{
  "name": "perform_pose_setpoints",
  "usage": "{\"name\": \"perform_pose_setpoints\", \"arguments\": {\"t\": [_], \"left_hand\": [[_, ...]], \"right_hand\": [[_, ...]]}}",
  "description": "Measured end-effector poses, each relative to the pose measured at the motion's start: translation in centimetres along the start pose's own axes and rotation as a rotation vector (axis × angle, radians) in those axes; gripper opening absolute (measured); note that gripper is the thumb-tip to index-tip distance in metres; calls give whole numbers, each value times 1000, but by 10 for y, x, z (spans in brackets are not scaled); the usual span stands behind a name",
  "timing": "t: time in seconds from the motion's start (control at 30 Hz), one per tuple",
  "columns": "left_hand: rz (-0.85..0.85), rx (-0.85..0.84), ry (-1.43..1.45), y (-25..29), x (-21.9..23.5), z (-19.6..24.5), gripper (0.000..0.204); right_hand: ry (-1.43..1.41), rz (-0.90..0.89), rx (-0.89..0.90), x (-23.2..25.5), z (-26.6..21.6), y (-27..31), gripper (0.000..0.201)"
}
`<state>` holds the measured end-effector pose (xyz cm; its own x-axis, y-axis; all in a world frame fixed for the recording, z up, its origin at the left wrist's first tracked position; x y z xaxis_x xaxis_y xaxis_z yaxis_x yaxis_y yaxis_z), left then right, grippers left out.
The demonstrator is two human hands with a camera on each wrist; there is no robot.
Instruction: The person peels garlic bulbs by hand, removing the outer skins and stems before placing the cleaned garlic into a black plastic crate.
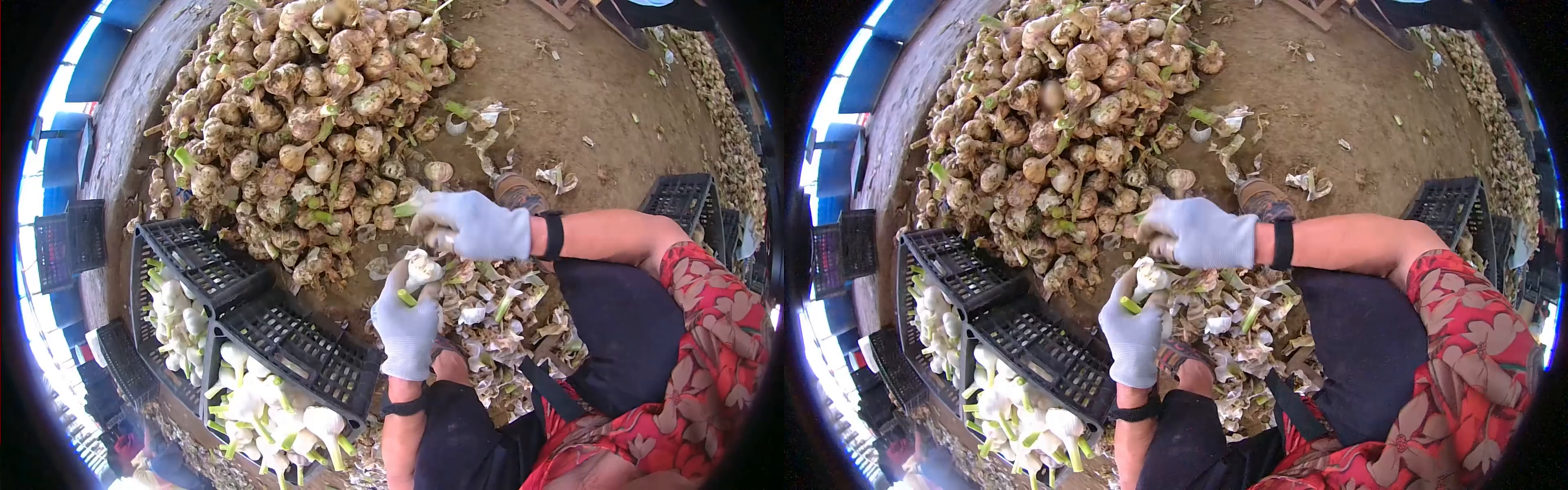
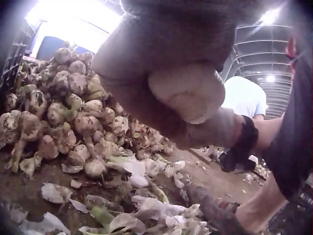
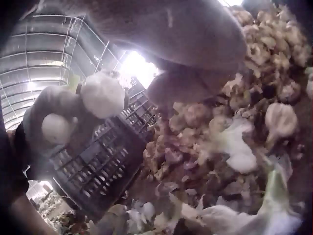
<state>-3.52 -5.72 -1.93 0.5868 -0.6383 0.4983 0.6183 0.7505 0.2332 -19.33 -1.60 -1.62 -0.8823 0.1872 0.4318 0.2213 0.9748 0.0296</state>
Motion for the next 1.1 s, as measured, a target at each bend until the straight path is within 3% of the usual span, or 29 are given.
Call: {"name": "perform_pose_setpoints", "arguments": {"t": [0.03,0.13,0.17,0.37,0.47,0.57,0.67,0.8,0.83,0.93,1.0,1.07,1.1], "left_hand": [[-10,55,5,0,0,-3,42],[-51,173,17,-1,0,-6,39],[-68,182,18,-2,-1,-4,37],[-66,198,30,1,-2,-12,32],[-100,248,42,2,-4,-13,34],[-93,224,94,2,-7,-11,38],[-76,70,94,2,-12,-2,42],[53,-225,-32,4,-9,19,44],[56,-210,-23,5,-7,20,48],[88,-158,-37,4,-1,13,47],[103,-62,104,3,0,5,44],[118,21,228,2,-1,5,41],[140,114,381,1,-7,-10,41]], "right_hand": [[79,38,156,2,-19,7,19],[245,-133,290,-12,-44,17,18],[297,-106,330,-18,-45,19,15],[468,-235,359,-37,-36,21,15],[508,-214,344,-41,-35,17,17],[453,-204,181,-40,-21,10,14],[205,16,119,-23,-1,-1,12],[79,66,-257,-3,42,-11,18],[65,24,-359,1,51,-10,20],[-70,-122,-353,-1,40,0,23],[-372,-296,-411,-14,25,11,47],[-151,-328,-94,-20,-1,10,58],[-163,-304,-100,-24,-1,11,60]]}}
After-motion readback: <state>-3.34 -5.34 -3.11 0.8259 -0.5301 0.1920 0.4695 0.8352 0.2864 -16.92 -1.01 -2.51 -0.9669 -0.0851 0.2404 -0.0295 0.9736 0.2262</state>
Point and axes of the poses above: each hand's wrist, its own y-axis away from the middle knuckle, its own x-axis out of the back of the hand, z = x × y, the point moved 8 cm from there along -y, towards the middle knuckle, and after that the axes turned 3 degrees about -x, right-handed, at the moved point
